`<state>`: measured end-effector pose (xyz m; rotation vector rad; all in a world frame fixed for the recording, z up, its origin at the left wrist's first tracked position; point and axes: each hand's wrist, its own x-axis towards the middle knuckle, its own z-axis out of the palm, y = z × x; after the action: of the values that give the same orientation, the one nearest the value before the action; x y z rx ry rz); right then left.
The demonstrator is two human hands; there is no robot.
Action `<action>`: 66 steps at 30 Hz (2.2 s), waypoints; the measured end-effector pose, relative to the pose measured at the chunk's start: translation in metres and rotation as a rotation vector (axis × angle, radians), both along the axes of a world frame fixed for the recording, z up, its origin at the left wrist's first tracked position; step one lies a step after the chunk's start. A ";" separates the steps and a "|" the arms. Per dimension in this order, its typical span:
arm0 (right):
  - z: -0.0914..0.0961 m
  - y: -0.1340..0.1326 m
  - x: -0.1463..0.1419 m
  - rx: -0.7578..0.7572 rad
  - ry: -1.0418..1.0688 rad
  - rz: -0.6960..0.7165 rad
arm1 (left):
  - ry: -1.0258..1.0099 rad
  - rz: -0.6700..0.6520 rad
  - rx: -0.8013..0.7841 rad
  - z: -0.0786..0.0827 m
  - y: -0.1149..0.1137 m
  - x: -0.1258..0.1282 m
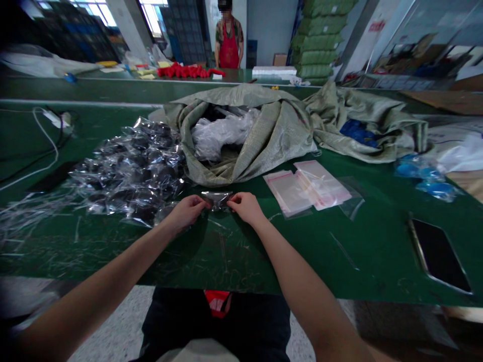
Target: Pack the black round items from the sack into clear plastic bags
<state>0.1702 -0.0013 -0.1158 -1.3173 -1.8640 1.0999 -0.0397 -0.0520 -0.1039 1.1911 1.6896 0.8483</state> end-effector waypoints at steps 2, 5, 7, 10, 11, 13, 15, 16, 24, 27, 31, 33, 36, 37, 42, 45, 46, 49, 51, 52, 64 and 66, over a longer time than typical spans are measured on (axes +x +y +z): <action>0.002 -0.001 -0.004 0.064 -0.066 -0.014 | 0.181 -0.013 0.119 -0.002 0.003 0.000; 0.003 -0.001 -0.007 0.113 -0.092 -0.023 | 0.321 -0.024 0.259 -0.003 0.007 0.000; 0.003 0.000 -0.008 0.103 -0.079 -0.034 | 0.315 -0.015 0.264 -0.004 0.009 0.000; 0.001 0.002 -0.007 0.077 -0.009 -0.068 | 0.234 0.020 0.200 -0.003 0.009 0.003; 0.001 0.002 -0.006 0.052 0.049 -0.072 | 0.164 0.034 0.171 -0.003 0.008 0.004; 0.000 0.002 -0.005 -0.051 0.220 -0.073 | -0.063 0.048 0.108 0.000 0.006 0.006; 0.000 0.002 -0.004 -0.182 0.408 -0.073 | -0.321 0.034 0.065 0.004 0.004 0.007; 0.001 0.002 -0.003 -0.234 0.481 -0.077 | -0.427 0.019 0.060 0.006 0.002 0.007; 0.008 -0.001 0.005 -0.317 0.676 -0.130 | -0.650 -0.071 0.028 0.029 -0.010 0.014; 0.012 -0.004 0.006 -0.342 0.735 -0.091 | -0.673 -0.114 -0.010 0.035 -0.010 0.014; 0.017 -0.010 0.002 -0.404 0.826 -0.055 | -0.786 -0.147 -0.042 0.039 -0.014 0.011; 0.020 -0.012 -0.001 -0.446 0.881 -0.021 | -0.808 -0.151 -0.041 0.041 -0.019 0.009; 0.021 -0.015 -0.006 -0.475 0.903 0.019 | -0.785 -0.091 -0.034 0.050 -0.024 0.002; 0.021 -0.015 -0.007 -0.476 0.895 0.006 | -0.760 -0.048 -0.009 0.056 -0.023 -0.003; 0.017 -0.009 0.000 -0.450 0.876 -0.126 | -0.279 0.228 0.481 0.115 0.029 -0.062; 0.014 -0.003 0.005 -0.402 0.847 -0.145 | 0.396 0.398 0.890 0.152 0.088 -0.107; 0.013 -0.002 0.006 -0.387 0.824 -0.142 | 0.574 0.372 0.906 0.160 0.109 -0.120; 0.009 0.000 0.007 -0.338 0.734 -0.115 | 0.958 0.236 0.528 0.172 0.161 -0.143; 0.007 0.001 0.008 -0.297 0.663 -0.092 | 1.074 0.142 0.297 0.172 0.183 -0.140; 0.007 0.002 0.009 -0.268 0.621 -0.091 | 1.113 0.115 0.276 0.171 0.191 -0.132; 0.030 0.015 0.062 0.387 -0.737 -0.534 | 1.068 -0.440 0.297 0.053 0.249 0.073; 0.033 0.017 0.070 0.287 -0.838 -0.587 | 1.057 -0.408 0.259 0.044 0.258 0.085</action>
<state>0.2407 0.0153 -0.0832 -2.1374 -1.8351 -0.0598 0.0452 0.2056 -0.0595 2.3233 2.0073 0.1371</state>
